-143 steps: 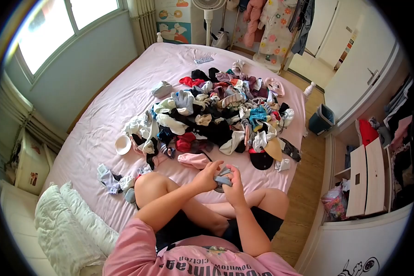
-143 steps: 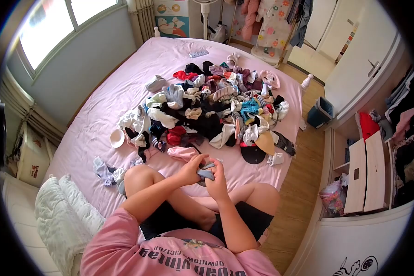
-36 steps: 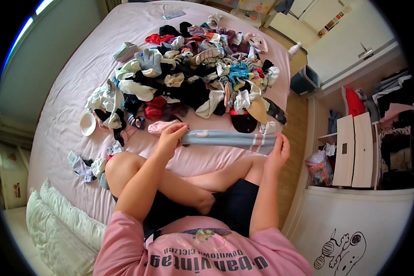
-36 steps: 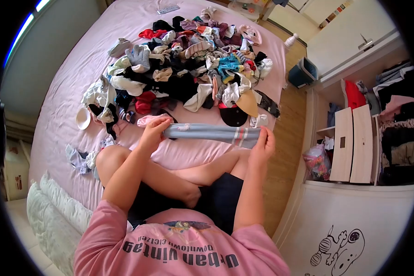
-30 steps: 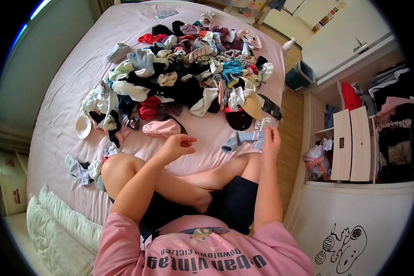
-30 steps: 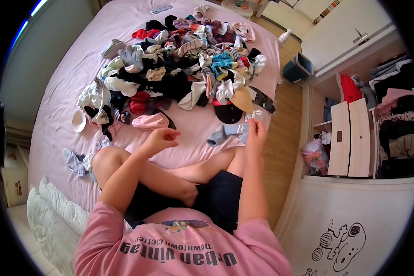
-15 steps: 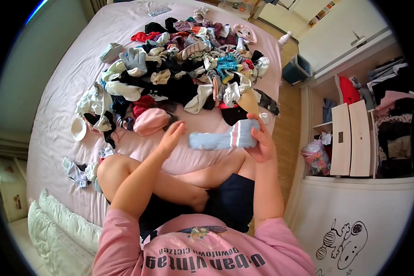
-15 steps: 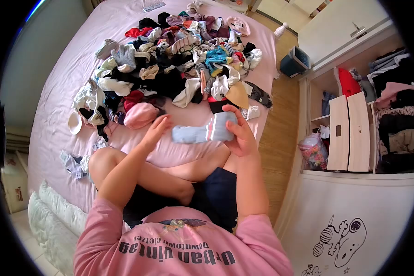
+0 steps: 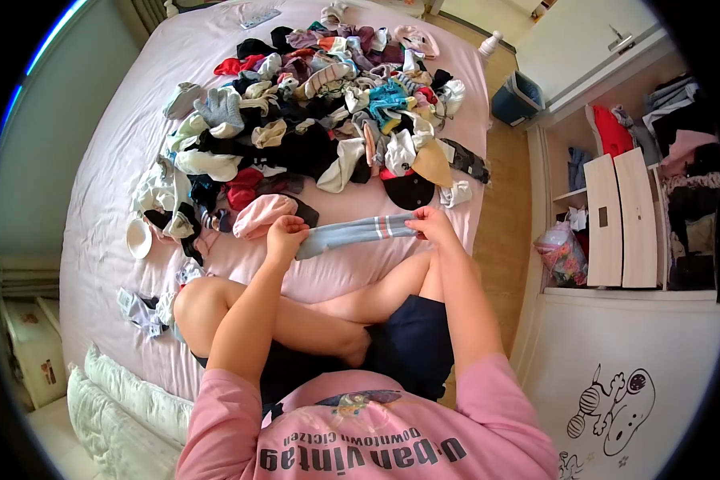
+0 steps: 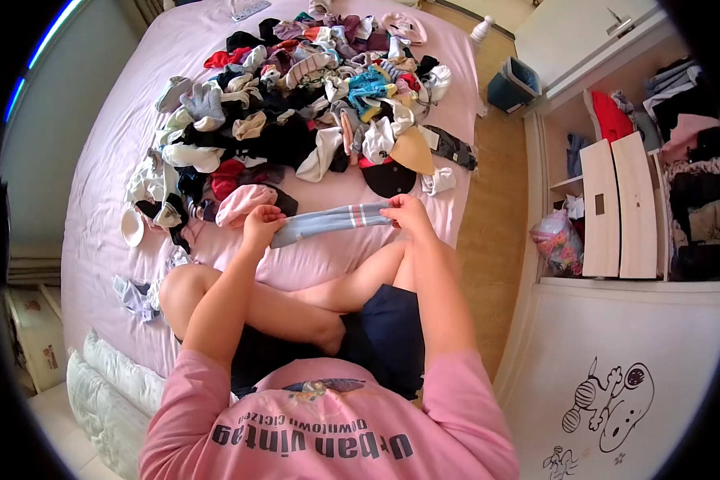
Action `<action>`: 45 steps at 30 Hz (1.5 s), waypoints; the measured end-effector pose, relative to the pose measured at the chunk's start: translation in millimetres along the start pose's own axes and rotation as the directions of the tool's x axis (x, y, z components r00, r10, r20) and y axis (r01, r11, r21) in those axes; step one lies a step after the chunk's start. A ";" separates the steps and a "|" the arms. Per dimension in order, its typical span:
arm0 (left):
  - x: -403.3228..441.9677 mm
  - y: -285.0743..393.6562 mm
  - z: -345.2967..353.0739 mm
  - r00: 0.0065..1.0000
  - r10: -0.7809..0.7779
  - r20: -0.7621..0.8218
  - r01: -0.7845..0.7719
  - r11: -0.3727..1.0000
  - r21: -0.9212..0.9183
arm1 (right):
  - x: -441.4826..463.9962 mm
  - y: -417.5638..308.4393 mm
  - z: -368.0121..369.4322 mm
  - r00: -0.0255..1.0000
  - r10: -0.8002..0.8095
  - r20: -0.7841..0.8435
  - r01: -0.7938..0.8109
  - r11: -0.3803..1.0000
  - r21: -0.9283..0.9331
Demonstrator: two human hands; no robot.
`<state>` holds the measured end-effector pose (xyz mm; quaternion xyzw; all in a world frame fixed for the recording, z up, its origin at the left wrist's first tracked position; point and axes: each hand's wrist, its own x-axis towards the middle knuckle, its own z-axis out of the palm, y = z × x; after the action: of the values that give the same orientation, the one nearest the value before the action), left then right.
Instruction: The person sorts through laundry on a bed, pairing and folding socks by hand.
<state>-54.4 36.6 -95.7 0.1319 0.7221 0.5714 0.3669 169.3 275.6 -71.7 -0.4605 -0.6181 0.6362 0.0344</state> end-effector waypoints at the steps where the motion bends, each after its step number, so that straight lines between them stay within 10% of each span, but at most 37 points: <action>1: 1.5 -7.3 -0.6 1.000 -0.016 0.008 0.016 1.000 0.016 | 7.6 2.0 0.8 0.999 0.028 0.040 -0.026 0.999 -0.044; 6: -1.9 -19.5 3.3 0.938 -0.347 -0.008 0.346 0.933 0.094 | 19.4 16.5 17.2 0.997 0.039 0.067 -0.031 0.993 -0.116; 10: -9.2 -13.7 3.8 0.925 -0.366 0.101 0.295 0.859 0.418 | 24.0 23.6 13.7 0.997 0.072 0.030 -0.068 0.992 -0.110; 16: -0.5 -41.0 -2.9 0.978 -0.195 -0.068 0.207 0.940 0.273 | 34.9 36.9 4.6 0.997 0.015 -0.070 -0.029 0.978 -0.206; 20: -4.4 -34.6 -4.9 0.997 -0.076 -0.008 0.063 0.765 0.640 | 35.4 34.3 6.2 0.995 -0.040 -0.094 0.014 0.965 -0.263; 30: 6.0 -51.0 -6.6 0.998 0.013 0.059 -0.050 0.729 0.682 | 48.3 56.0 10.1 0.991 -0.133 -0.001 0.120 0.898 -0.424; 38: -6.0 -26.6 -4.4 0.995 0.010 -0.095 0.064 0.674 0.736 | 28.8 34.6 21.5 0.942 -0.267 -0.203 0.019 0.648 -0.762; 45: 0.1 -14.1 -1.0 0.980 -0.120 -0.159 0.192 0.782 0.592 | 29.8 -2.2 35.8 0.785 -0.607 -0.121 0.365 0.611 -0.702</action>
<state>-51.8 31.5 -108.7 0.1495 0.8945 0.2849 0.3104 128.5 267.4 -92.8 -0.3586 -0.8836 0.2569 0.1569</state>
